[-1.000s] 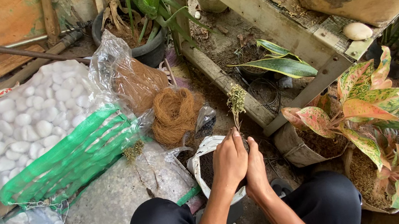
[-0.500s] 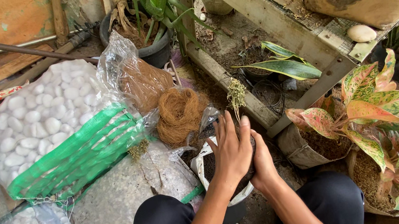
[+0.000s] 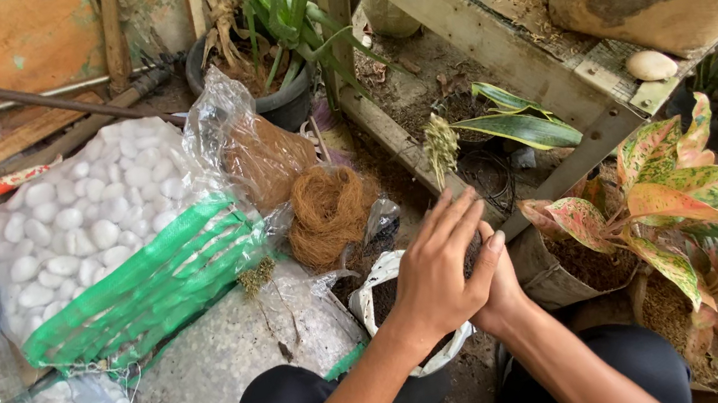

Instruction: The person packs soil around a small plant's root ball by hand, repeatedly scooping soil from a white sack and pressing it into a fabric pouch to form a compact soil ball. The person continues to add and compress soil around the plant throughout the clip.

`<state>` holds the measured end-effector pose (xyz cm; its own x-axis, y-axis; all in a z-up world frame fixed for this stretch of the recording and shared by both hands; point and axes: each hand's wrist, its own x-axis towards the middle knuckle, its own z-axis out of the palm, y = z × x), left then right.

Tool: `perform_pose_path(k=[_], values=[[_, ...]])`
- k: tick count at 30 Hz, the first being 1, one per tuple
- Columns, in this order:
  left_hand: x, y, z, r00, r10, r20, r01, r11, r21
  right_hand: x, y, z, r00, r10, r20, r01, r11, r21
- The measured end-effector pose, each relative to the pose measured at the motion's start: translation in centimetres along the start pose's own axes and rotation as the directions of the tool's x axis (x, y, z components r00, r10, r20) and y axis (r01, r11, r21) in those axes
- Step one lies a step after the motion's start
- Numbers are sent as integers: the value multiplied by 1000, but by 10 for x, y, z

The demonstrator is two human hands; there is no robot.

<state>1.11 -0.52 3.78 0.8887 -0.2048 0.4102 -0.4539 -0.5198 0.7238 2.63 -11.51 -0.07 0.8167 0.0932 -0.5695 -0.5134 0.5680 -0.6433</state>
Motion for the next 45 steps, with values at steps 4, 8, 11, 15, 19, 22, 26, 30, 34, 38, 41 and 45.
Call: perform_pose_path(k=[4,8,11,15,19,22,26,30,34,38,41,45], values=[[-9,-9,17,992,-67,104,71,997,-32,7,19,-15,996,-56,63,51,995,80],[-14,-11,29,991,-57,121,68,993,-92,7,16,-29,999,-43,19,42,996,77],[-13,-11,31,989,-49,138,58,996,-61,2,16,-26,999,-39,-15,40,997,62],[-11,-7,28,985,-55,165,59,998,-19,3,9,-27,1000,-6,19,6,1000,-3],[-8,-3,17,994,-45,97,41,998,40,7,5,-28,1000,-9,19,11,997,-79],[-4,-5,13,992,-114,54,111,993,49,10,9,-26,999,32,-3,-32,994,-102],[4,-13,27,980,-184,70,178,981,82,14,21,-27,1000,-22,22,25,993,-117],[3,-21,41,986,-162,35,156,979,129,20,24,-33,995,-97,6,97,986,-133],[3,-21,44,990,-139,23,131,969,208,20,22,-35,994,-108,1,107,986,-130],[6,-14,31,977,-212,16,207,964,167,14,20,-30,998,-31,-58,22,987,-158],[17,-16,17,892,-452,-16,453,891,45,16,24,-21,991,-69,-117,38,968,-247],[21,-15,11,718,-687,114,696,700,-160,18,36,-12,980,-120,-160,99,986,-135]])
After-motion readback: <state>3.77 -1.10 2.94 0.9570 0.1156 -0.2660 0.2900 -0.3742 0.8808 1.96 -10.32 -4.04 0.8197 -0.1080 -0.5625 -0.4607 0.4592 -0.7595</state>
